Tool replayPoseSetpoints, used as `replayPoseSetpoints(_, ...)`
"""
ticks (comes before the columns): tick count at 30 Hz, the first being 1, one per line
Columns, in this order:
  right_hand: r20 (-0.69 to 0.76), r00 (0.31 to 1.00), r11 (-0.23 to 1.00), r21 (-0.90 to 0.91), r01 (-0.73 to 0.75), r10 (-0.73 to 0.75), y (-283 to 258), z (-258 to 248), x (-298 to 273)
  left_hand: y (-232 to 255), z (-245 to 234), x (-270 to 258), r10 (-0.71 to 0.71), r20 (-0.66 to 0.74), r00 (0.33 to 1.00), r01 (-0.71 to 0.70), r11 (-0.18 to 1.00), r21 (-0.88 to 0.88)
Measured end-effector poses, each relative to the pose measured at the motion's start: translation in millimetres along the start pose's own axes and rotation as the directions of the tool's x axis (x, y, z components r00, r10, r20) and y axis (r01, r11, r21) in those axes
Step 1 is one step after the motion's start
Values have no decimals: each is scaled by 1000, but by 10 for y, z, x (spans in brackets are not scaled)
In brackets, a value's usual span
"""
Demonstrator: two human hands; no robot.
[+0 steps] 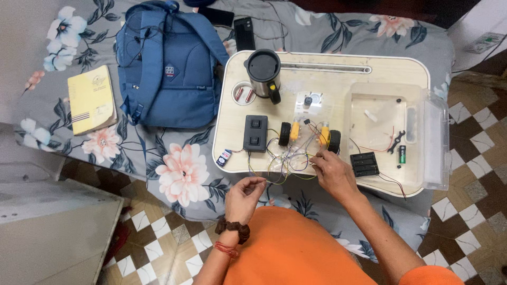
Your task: The person assembles a small electronic device on a tray, connecting wires to a motor and switch, and attaching wheels. They then place the components into a plastic case and close the lid.
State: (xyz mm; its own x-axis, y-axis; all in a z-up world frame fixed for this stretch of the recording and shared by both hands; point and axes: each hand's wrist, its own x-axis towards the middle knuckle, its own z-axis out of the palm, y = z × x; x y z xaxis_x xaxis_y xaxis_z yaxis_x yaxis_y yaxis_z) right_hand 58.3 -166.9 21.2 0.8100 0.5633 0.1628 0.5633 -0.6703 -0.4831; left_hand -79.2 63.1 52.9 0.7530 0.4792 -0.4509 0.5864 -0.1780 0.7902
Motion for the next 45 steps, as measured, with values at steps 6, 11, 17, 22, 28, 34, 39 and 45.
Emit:
replayPoseSetpoints(6, -21, 999, 999, -10, 46, -46, 73, 32, 8, -68, 160, -116, -29, 83, 996, 37, 996, -87)
replayPoseSetpoints(11, -39, 994, 994, -19, 106, -107, 133, 56, 30, -101, 191, -122, -3, 105, 994, 3, 1000, 3)
replayPoseSetpoints(17, -36, 995, 995, -34, 90, -92, 137, 80, 56, -80, 201, 41, 70, 120, 990, -74, 997, 28)
replayPoseSetpoints(22, -20, 999, 999, -23, 36, -37, 84, 61, 110, 69, 193, 231, 150, 156, 976, -165, 982, 89)
replayPoseSetpoints(28, -2, 985, 981, 93, -173, 173, 21, 82, 213, 6, 145, 419, 157, 240, 958, -179, 981, 73)
replayPoseSetpoints(34, -14, 972, 961, 154, -229, 234, 14, 141, 413, -150, 65, 553, 113, 255, 960, -135, 988, 71)
replayPoseSetpoints(39, 14, 962, 937, 226, -267, 272, -51, 138, 534, -160, 46, 614, 126, 274, 953, -145, 988, 48)
replayPoseSetpoints(45, -2, 973, 962, 149, -229, 231, -59, 119, 538, -86, 42, 669, 124, 282, 951, -148, 987, 64)
